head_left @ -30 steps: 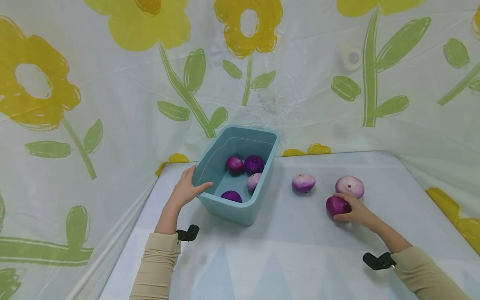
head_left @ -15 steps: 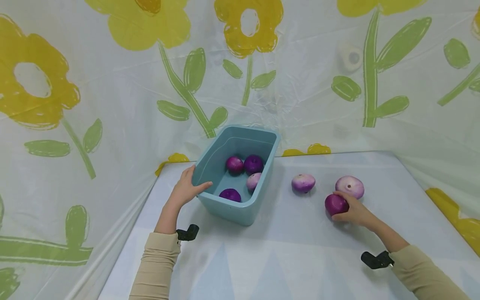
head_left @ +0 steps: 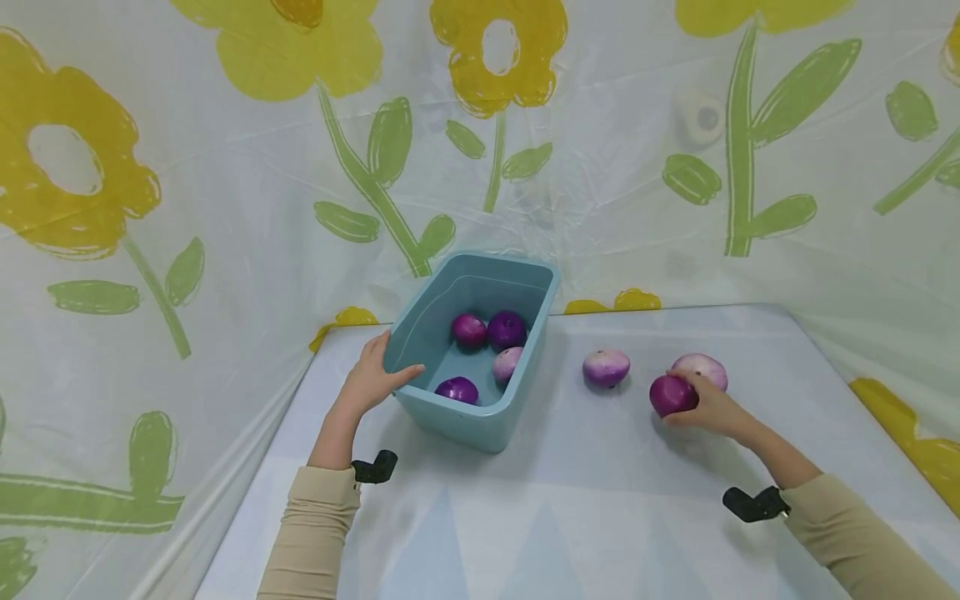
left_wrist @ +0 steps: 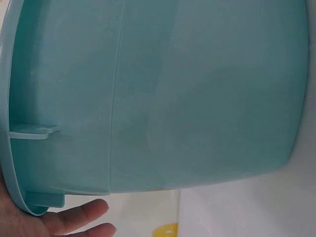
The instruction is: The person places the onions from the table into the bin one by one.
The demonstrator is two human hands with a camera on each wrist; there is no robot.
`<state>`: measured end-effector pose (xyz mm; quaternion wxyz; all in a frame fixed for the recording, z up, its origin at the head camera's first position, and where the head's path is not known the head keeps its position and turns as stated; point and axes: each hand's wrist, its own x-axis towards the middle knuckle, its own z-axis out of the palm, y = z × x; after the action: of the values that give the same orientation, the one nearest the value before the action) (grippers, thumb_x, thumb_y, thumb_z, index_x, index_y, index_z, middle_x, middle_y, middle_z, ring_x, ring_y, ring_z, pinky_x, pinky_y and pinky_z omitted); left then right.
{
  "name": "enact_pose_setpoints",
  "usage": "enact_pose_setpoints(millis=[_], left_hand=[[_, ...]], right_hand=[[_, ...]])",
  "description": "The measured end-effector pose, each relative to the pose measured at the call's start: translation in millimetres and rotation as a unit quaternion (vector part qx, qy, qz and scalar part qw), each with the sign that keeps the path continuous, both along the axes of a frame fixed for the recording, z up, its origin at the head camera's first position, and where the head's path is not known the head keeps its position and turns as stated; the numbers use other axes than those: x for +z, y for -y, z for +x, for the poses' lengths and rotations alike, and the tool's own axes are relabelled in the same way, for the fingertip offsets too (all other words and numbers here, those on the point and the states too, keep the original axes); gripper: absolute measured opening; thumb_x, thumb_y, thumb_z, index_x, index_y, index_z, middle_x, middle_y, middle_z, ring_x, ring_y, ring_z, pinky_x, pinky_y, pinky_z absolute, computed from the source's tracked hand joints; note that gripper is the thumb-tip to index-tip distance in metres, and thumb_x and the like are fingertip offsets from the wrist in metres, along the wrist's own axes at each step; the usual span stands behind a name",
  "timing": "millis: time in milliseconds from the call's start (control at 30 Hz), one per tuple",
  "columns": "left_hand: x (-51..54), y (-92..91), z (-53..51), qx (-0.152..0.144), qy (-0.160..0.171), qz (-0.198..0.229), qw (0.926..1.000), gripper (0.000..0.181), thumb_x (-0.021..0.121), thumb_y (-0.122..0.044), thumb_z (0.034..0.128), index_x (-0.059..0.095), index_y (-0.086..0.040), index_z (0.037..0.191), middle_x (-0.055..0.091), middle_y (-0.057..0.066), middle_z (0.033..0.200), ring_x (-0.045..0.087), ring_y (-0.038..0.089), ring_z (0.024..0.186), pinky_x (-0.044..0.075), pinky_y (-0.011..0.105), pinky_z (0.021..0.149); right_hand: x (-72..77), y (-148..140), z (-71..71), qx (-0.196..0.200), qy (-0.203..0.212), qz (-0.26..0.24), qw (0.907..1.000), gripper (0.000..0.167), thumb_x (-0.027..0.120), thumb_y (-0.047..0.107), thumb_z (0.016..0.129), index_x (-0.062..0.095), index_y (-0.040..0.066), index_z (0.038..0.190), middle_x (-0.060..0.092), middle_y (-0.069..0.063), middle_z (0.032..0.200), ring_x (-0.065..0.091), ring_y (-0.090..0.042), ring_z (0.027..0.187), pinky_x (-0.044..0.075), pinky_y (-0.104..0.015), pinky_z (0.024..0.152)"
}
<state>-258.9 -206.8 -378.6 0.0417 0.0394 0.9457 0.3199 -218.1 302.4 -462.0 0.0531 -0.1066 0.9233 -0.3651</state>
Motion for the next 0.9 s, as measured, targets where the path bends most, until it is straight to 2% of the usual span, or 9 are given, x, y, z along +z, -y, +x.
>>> enact_pose_setpoints(millis=[200,633,900], left_hand=[[-0.6,0.2,-0.3,0.0,0.0,-0.001,1.0,0.101,0.06,-0.06,0.0765,0.008,-0.013,0.148,0.014,0.016,0.15,0.029,0.041,0.129,0.031,0.062,0.097],[-1.3,0.4,-0.9,0.001,-0.001,-0.002,1.0,0.101,0.061,-0.06,0.0763,0.008,-0.012,0.148,0.014,0.016,0.15,0.029,0.041,0.13,0.031,0.062,0.097],[-1.1,0.4,-1.1,0.0,-0.003,-0.001,1.0,0.1,0.061,-0.06,0.0764,0.009,-0.012,0.148,0.015,0.016,0.15,0.029,0.041,0.13,0.031,0.062,0.097]], right_hand=[[12.2,0,-3.1,-0.005,0.013,0.0,0.9999,0.078,0.076,0.025,0.073,0.033,-0.001,0.133,0.035,-0.031,0.126,0.037,-0.051,0.11,0.047,-0.058,0.079],[29.8,2,-12.2,0.0,0.022,0.022,0.9995,0.079,0.074,0.027,0.075,0.031,-0.003,0.134,0.036,-0.032,0.127,0.035,-0.049,0.112,0.047,-0.058,0.081],[51.5,10,-21.9,-0.003,0.041,0.032,0.9986,0.082,0.071,0.033,0.077,0.026,0.001,0.138,0.035,-0.034,0.126,0.038,-0.05,0.112,0.042,-0.061,0.085]])
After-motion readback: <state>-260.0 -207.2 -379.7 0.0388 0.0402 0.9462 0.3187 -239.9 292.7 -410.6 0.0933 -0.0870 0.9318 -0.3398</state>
